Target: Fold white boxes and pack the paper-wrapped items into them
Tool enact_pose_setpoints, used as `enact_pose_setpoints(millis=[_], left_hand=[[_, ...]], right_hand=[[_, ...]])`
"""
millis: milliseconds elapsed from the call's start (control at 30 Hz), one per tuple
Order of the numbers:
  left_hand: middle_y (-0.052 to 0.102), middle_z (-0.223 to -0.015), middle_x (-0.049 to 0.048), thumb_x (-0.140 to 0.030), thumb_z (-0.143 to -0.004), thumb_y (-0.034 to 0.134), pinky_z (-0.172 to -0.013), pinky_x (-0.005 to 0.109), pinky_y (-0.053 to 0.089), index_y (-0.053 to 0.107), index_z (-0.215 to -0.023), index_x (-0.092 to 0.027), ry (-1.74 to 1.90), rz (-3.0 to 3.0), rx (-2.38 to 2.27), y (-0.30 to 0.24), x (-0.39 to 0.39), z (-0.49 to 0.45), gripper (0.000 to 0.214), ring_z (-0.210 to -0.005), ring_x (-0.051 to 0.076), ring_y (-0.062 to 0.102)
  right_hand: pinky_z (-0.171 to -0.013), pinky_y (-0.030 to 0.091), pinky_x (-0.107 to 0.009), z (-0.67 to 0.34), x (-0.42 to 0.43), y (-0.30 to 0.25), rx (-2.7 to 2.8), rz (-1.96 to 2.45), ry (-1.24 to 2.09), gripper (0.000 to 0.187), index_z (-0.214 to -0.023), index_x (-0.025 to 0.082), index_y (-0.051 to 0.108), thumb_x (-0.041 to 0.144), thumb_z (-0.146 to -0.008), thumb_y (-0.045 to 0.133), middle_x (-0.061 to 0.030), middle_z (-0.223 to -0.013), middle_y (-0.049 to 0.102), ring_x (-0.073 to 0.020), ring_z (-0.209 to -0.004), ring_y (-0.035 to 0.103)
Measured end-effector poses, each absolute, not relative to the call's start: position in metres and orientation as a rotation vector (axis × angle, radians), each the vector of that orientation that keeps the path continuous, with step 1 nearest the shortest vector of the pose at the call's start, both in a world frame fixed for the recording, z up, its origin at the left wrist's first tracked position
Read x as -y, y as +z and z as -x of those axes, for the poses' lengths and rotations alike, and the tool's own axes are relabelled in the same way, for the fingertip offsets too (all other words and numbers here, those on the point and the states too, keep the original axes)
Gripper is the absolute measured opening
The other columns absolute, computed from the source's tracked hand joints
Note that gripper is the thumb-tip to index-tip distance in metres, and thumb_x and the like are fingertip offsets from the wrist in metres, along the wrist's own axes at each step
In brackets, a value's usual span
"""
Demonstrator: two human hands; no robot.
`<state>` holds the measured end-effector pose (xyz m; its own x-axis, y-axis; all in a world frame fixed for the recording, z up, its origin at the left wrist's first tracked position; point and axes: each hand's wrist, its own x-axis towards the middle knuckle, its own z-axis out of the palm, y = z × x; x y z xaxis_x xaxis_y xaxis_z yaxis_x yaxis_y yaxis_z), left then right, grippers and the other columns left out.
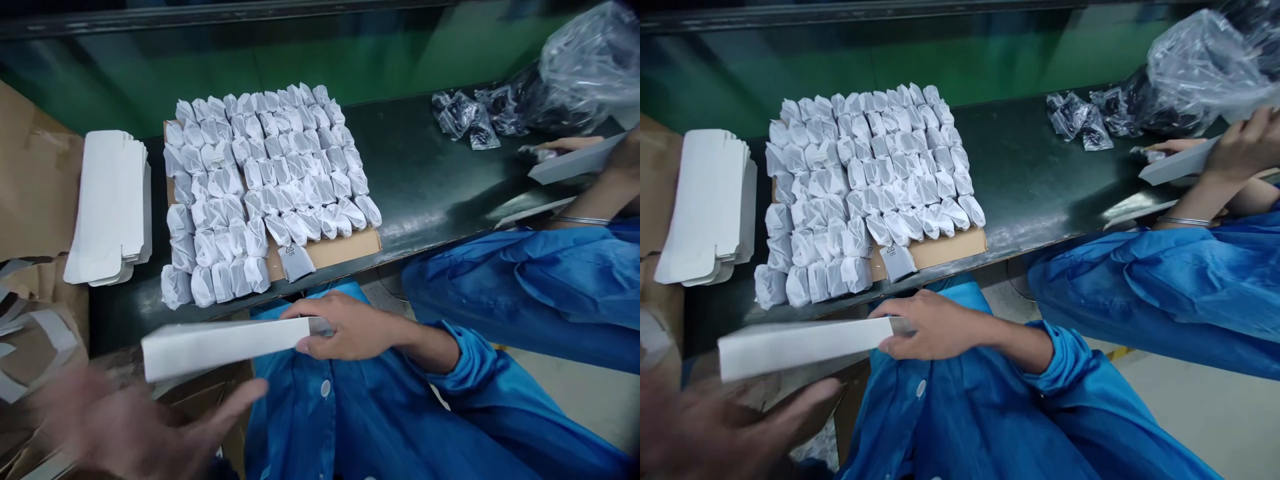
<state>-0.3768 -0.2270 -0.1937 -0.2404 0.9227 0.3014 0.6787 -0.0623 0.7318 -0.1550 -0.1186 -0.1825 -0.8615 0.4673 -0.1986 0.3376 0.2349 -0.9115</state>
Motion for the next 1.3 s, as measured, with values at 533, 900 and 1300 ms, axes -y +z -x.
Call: enact_pose_setpoints(millis=[533, 900, 1300], left_hand=[[0.068, -0.108, 0.0092, -0.055, -0.086, 0.065, -0.065, 0.036, 0.061, 0.03, -0.152, -0.031, 1.253, -1.154, -1.257, -0.246, 0.254, 0.334, 0.079, -0.078, 0.021, 0.07], [0.058, -0.108, 0.0047, -0.026, -0.086, 0.068, -0.071, 0.035, 0.062, 0.059, -0.104, -0.025, 1.531, -1.085, -1.28, -0.244, 0.231, 0.337, 0.019, -0.095, 0.021, 0.066], [0.049, -0.144, 0.0014, -0.015, -0.087, 0.064, -0.092, 0.046, 0.058, 0.074, -0.101, -0.032, 1.345, -1.826, -1.43, -0.235, 0.232, 0.315, 0.024, -0.123, 0.028, 0.058]], right_hand=[[-0.075, 0.047, -0.036, 0.152, 0.064, -0.182, 3.134, 0.126, -0.224, 0.026, -0.11, 0.011, 0.059, 0.012, -0.101, 0.034, -0.0143, -0.115, 0.06, -0.0249, -0.103, 0.056], [-0.074, 0.059, -0.034, 0.11, 0.094, -0.198, 1.538, 0.761, 1.815, 0.05, -0.139, 0.019, 0.046, 0.039, -0.095, 0.058, -0.0126, -0.12, 0.066, -0.021, -0.094, 0.07], [-0.088, 0.052, -0.034, 0.134, 0.1, -0.117, 2.551, 0.515, 1.425, 0.038, -0.134, 0.018, 0.054, 0.026, -0.097, 0.058, -0.0098, -0.123, 0.065, -0.0203, -0.107, 0.062]])
